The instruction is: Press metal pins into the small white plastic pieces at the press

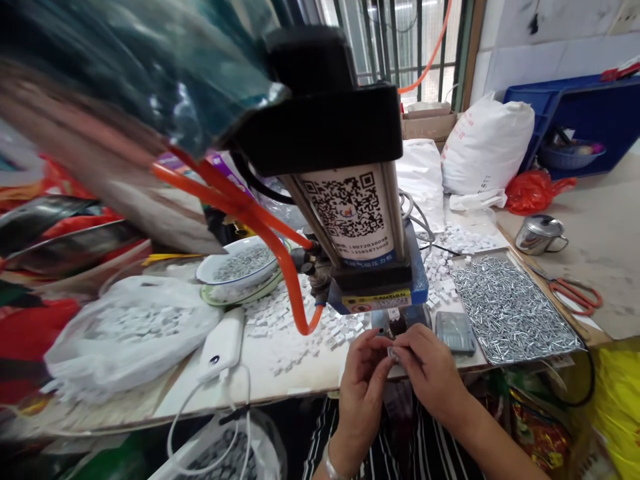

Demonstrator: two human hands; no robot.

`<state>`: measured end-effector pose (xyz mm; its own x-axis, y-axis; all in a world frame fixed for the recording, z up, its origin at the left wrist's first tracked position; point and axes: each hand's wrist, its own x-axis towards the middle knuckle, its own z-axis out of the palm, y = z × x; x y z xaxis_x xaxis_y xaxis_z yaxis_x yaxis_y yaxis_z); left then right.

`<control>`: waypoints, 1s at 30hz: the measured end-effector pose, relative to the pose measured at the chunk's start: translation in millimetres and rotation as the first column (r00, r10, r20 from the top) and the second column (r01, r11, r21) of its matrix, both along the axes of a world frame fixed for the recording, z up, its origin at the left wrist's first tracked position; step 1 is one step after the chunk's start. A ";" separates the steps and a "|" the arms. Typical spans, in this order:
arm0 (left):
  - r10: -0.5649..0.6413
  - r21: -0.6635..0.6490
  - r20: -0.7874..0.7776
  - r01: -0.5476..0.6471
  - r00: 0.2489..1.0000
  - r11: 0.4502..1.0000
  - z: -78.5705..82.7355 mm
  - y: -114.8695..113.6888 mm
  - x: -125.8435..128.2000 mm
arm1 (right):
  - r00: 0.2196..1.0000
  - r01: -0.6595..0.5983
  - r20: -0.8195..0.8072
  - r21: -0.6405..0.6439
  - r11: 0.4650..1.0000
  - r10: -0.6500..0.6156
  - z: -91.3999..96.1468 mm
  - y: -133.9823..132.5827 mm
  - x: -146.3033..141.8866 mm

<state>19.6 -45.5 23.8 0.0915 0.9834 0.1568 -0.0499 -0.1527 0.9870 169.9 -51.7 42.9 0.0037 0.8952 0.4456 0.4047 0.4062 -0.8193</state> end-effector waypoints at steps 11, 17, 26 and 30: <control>0.057 -0.083 0.072 -0.051 0.996 0.995 9.0 5.4 8.7 | 0.987 -0.036 0.160 0.131 0.991 0.014 -10.6 -3.7 6.7; 0.159 0.113 -0.251 -0.134 0.955 0.985 18.6 42.1 12.0 | 1.000 0.000 0.028 -0.065 0.998 0.002 -8.6 -2.1 17.0; 0.070 -0.142 -0.073 -0.080 0.995 0.987 22.5 66.1 26.2 | 0.987 0.046 -0.140 -0.219 0.975 -0.078 -10.5 2.9 30.7; 0.118 -0.160 0.033 -0.111 0.992 0.981 19.7 66.1 29.2 | 0.974 0.021 -0.214 -0.255 0.967 -0.078 -13.0 7.8 30.2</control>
